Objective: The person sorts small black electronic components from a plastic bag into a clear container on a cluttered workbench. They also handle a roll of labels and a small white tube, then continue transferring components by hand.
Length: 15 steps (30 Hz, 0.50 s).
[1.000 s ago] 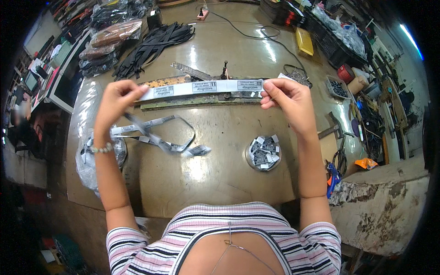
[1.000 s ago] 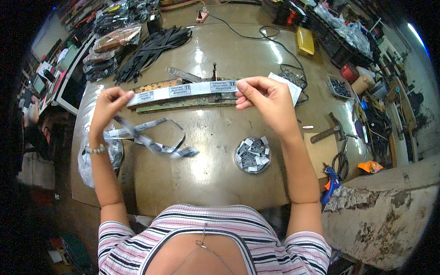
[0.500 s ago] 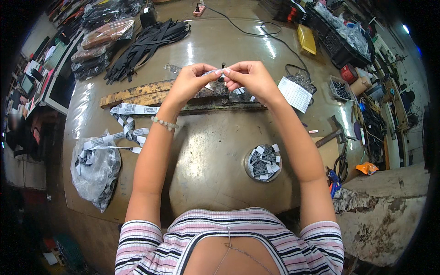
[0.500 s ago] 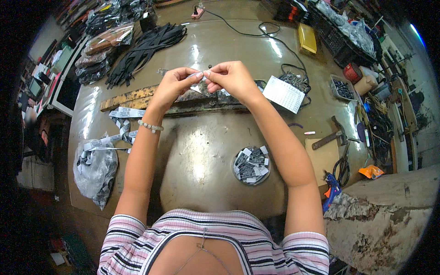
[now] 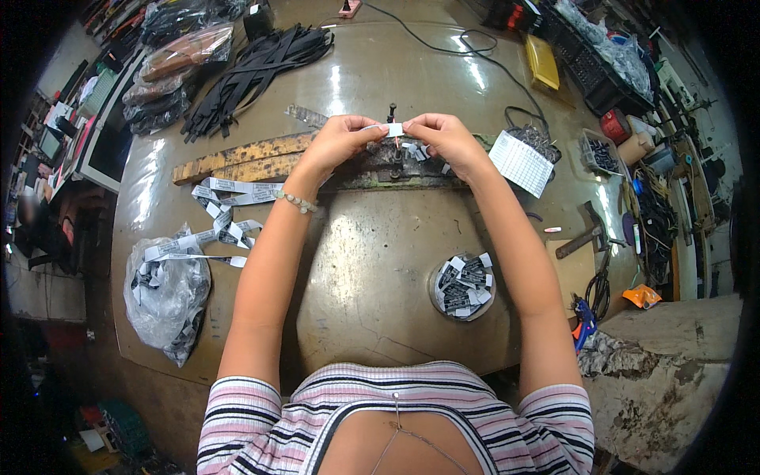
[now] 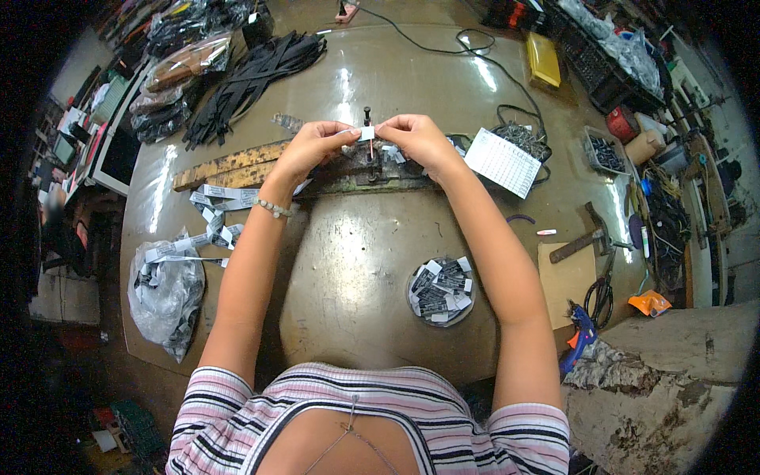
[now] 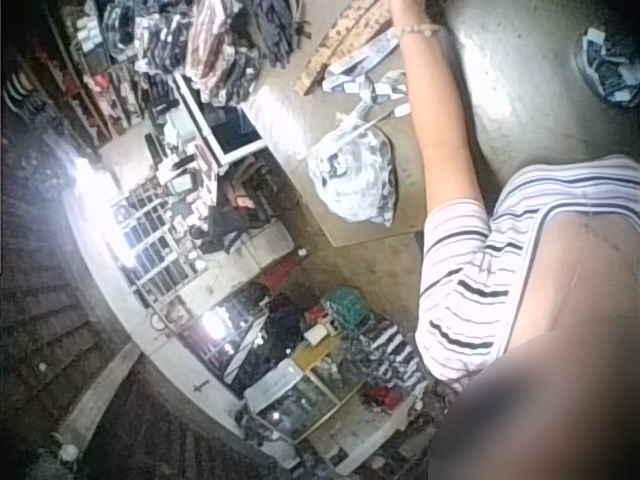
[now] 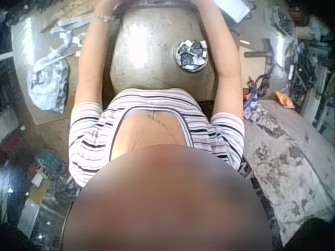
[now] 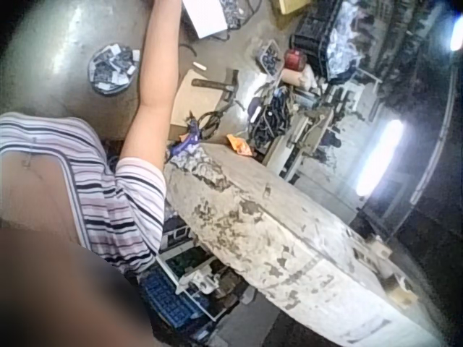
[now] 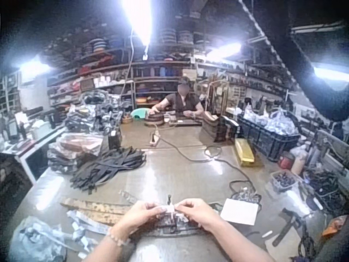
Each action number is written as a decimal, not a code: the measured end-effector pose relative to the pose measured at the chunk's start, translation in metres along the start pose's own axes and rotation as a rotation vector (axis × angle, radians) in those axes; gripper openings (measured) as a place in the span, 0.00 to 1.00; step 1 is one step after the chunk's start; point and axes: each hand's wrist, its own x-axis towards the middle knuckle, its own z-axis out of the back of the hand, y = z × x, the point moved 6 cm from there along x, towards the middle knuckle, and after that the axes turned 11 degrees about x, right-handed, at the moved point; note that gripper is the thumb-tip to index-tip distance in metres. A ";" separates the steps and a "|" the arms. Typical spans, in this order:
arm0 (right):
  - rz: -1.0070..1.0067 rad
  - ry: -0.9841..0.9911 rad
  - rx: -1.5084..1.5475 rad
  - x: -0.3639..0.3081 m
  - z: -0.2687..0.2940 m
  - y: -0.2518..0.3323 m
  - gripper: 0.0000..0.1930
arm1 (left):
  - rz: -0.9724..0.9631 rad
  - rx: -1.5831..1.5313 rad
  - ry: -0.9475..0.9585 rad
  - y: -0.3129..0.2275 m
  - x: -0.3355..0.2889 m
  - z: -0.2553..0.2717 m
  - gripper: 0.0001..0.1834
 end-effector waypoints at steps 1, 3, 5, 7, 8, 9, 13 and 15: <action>-0.004 0.000 -0.008 0.001 0.000 0.000 0.15 | 0.007 0.014 -0.012 0.001 0.000 0.000 0.16; -0.021 -0.002 -0.013 0.001 0.000 -0.002 0.14 | 0.000 0.009 -0.011 0.001 0.000 -0.001 0.15; -0.043 -0.002 -0.010 0.001 -0.001 -0.003 0.12 | -0.002 0.000 -0.012 0.002 0.000 -0.002 0.15; -0.052 -0.003 -0.004 0.001 -0.002 -0.004 0.12 | -0.010 -0.024 -0.003 0.003 -0.001 -0.002 0.15; -0.063 -0.007 -0.006 0.001 -0.002 -0.005 0.13 | 0.000 -0.027 -0.007 0.004 -0.001 -0.002 0.15; -0.060 -0.016 0.009 0.001 -0.002 -0.004 0.13 | -0.001 -0.035 -0.004 0.005 -0.001 -0.002 0.15; -0.059 -0.016 0.017 0.000 -0.004 -0.003 0.13 | 0.005 -0.057 0.003 0.006 -0.001 -0.002 0.15; -0.050 -0.006 0.008 0.000 -0.005 -0.002 0.12 | -0.003 -0.046 0.002 0.006 -0.001 -0.003 0.15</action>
